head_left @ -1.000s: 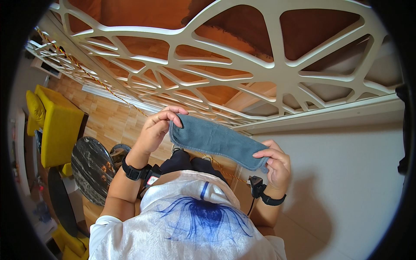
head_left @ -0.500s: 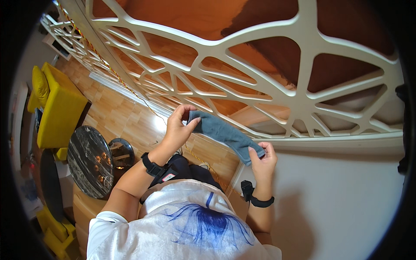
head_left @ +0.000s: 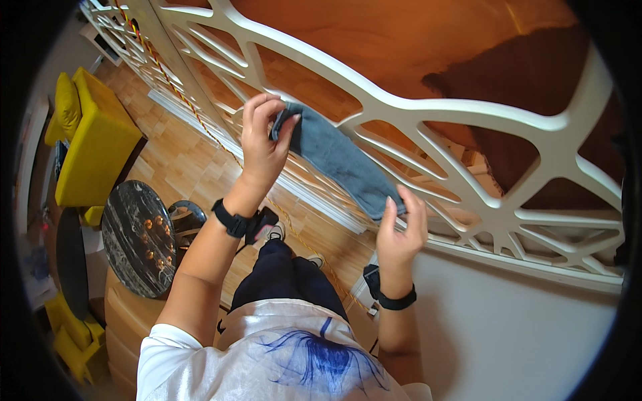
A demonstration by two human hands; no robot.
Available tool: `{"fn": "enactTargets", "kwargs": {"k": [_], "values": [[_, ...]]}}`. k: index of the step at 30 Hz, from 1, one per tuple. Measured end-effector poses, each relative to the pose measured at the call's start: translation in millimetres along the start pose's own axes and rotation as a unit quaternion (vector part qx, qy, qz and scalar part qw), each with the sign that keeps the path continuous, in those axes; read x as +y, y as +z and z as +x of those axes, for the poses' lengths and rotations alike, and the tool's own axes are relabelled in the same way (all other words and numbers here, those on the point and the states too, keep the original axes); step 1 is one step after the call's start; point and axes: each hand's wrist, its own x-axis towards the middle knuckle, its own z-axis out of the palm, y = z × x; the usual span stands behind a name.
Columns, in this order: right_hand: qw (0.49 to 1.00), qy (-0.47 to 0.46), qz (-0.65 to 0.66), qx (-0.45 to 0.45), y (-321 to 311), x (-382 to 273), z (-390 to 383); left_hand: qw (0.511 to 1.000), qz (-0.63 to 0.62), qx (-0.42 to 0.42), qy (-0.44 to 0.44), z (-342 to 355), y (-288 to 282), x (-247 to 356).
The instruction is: The person kneels on the floor and wipes a white decorative screen with a gray cloth. They move along the screen, cleaning different sections by hand, focusing on the intricate lattice pattern.
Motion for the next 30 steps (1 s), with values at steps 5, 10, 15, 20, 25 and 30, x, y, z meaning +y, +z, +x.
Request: {"fn": "enactTargets", "kwargs": {"k": [5,10,15,20,25,30], "values": [[0.944,-0.307,-0.121,-0.009,63.5,-7.5,34.5,0.966,0.201,-0.027,0.159,34.3,5.5,-34.6],[0.936,-0.249,-0.240,-0.068,110.0,-11.5,40.2,0.912,0.357,-0.017,0.201,23.9,8.5,-36.6],[0.953,-0.193,-0.224,-0.065,139.6,-20.0,29.1,0.946,0.170,-0.190,0.199,5.2,5.3,-33.0],[0.962,-0.217,-0.157,-0.059,170.7,-26.0,40.3,0.948,0.203,-0.170,0.177,23.1,-3.8,-61.2],[0.975,-0.152,-0.146,-0.076,146.3,-18.4,24.3,0.965,0.138,-0.162,0.153,2.8,13.5,-47.8],[0.984,-0.004,-0.080,-0.159,77.6,-17.6,-0.3,0.952,0.097,-0.237,0.167,-18.1,26.0,-24.8]]}}
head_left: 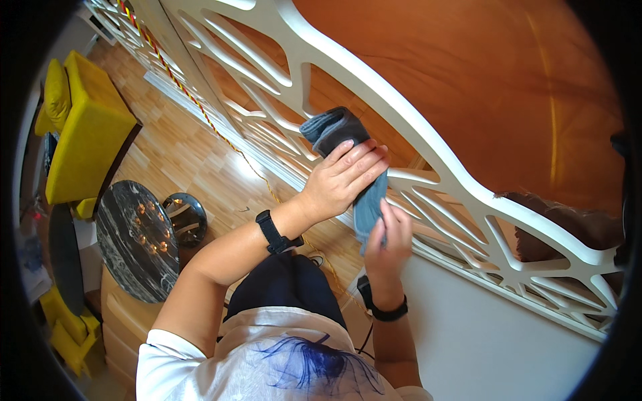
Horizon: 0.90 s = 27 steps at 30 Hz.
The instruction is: The person kneels on the floor and wipes a white decorative screen with a gray cloth. They move along the screen, cleaning different sections by hand, focusing on the intricate lattice pattern.
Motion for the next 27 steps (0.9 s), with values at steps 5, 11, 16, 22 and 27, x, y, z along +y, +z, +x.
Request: {"fn": "enactTargets", "kwargs": {"k": [5,11,16,22,27], "values": [[0.889,0.240,0.391,-0.010,-53.4,-4.9,-7.6,0.985,-0.147,-0.095,-0.002,-21.0,-28.0,12.7],[0.807,0.229,0.543,-0.044,-73.8,-5.5,-2.0,0.915,-0.392,-0.087,-0.030,-32.2,-40.4,64.4],[0.748,0.236,0.617,-0.067,-81.5,-8.1,-9.2,0.830,-0.534,-0.127,-0.101,-28.5,-45.9,95.1],[0.700,0.239,0.672,-0.024,-87.8,-11.2,-27.8,0.818,-0.526,-0.105,-0.208,-30.1,-53.8,133.1],[0.819,0.111,0.562,-0.017,-81.1,-8.1,-51.1,0.654,-0.621,-0.090,-0.423,-29.2,-49.5,155.1]]}}
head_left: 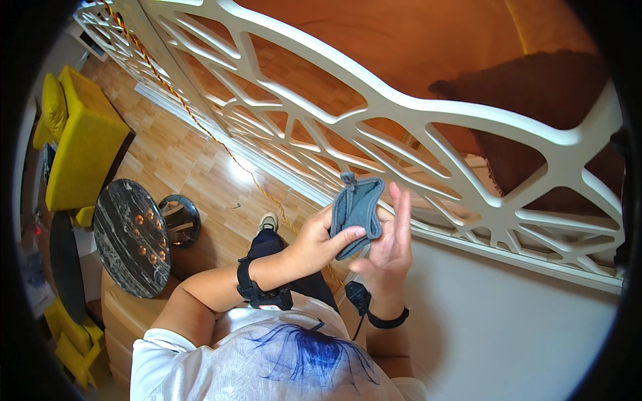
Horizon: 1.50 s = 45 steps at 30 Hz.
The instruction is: The person kneels on the floor and wipes a white decorative screen with a gray cloth. They move along the screen, cleaning different sections by hand, focusing on the intricate lattice pattern.
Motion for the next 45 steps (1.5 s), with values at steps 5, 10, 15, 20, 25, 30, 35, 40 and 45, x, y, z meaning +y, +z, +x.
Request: {"fn": "enactTargets", "kwargs": {"k": [5,10,15,20,25,30,35,40,45], "values": [[0.970,-0.014,-0.239,0.053,-11.3,4.6,-21.2,0.985,0.140,0.005,0.097,-5.4,4.7,-2.2],[0.970,0.037,-0.211,0.111,-22.7,-15.4,-30.2,0.998,0.054,-0.037,0.022,-10.9,4.0,-3.5],[0.981,0.077,-0.128,0.123,-35.7,-37.9,-30.3,0.998,-0.012,-0.009,-0.053,-12.6,-3.0,3.9],[0.991,0.018,-0.068,0.116,-53.1,-38.2,-31.8,0.999,-0.033,-0.028,-0.005,-16.5,-6.4,15.5],[0.996,0.088,0.004,-0.004,-58.8,-37.3,-39.4,0.999,-0.026,-0.032,0.014,-23.4,0.2,22.5],[0.987,0.083,-0.124,0.065,-59.1,-50.0,-39.6,0.976,0.137,-0.075,0.154,-18.4,-7.6,43.3],[0.987,0.025,-0.150,0.043,-61.0,-67.6,-38.3,0.913,0.309,-0.129,0.235,-17.6,-13.1,65.0],[0.973,-0.041,-0.226,0.018,-61.8,-78.9,-39.7,0.960,0.191,-0.144,0.147,-21.1,-7.3,64.4],[0.961,-0.083,-0.264,0.006,-67.0,-85.7,-41.0,0.937,0.242,-0.116,0.225,-13.9,-12.1,59.6]]}}
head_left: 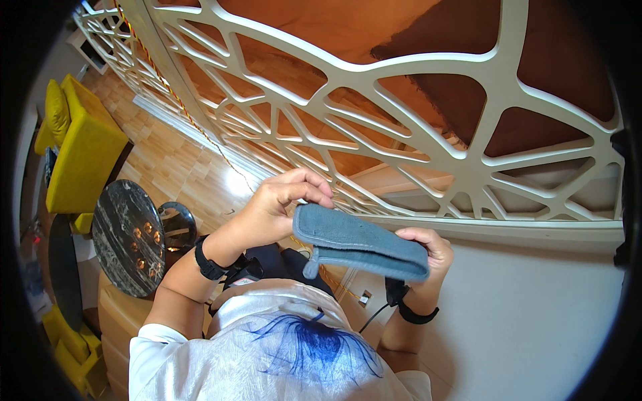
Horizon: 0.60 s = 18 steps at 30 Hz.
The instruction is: The person kneels on the floor and wipes a white decorative screen with a gray cloth. They move along the screen, cleaning different sections by hand, focusing on the intricate lattice pattern.
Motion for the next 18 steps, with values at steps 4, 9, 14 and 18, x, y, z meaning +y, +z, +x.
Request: {"fn": "enactTargets", "kwargs": {"k": [4,9,14,18], "values": [[0.999,-0.040,0.010,-0.035,-5.1,1.3,1.6,0.996,-0.087,-0.007,-0.010,0.7,-4.1,1.2],[0.998,-0.052,0.016,-0.030,-10.0,2.4,1.9,0.996,-0.079,-0.023,0.030,3.7,-11.8,8.3],[0.993,0.011,0.113,-0.029,-10.9,2.0,-1.7,0.994,-0.038,-0.085,0.055,8.7,-26.7,11.4],[0.992,0.017,0.114,-0.040,-12.3,2.4,1.2,0.993,-0.028,-0.112,0.032,9.9,-35.1,15.1]]}}
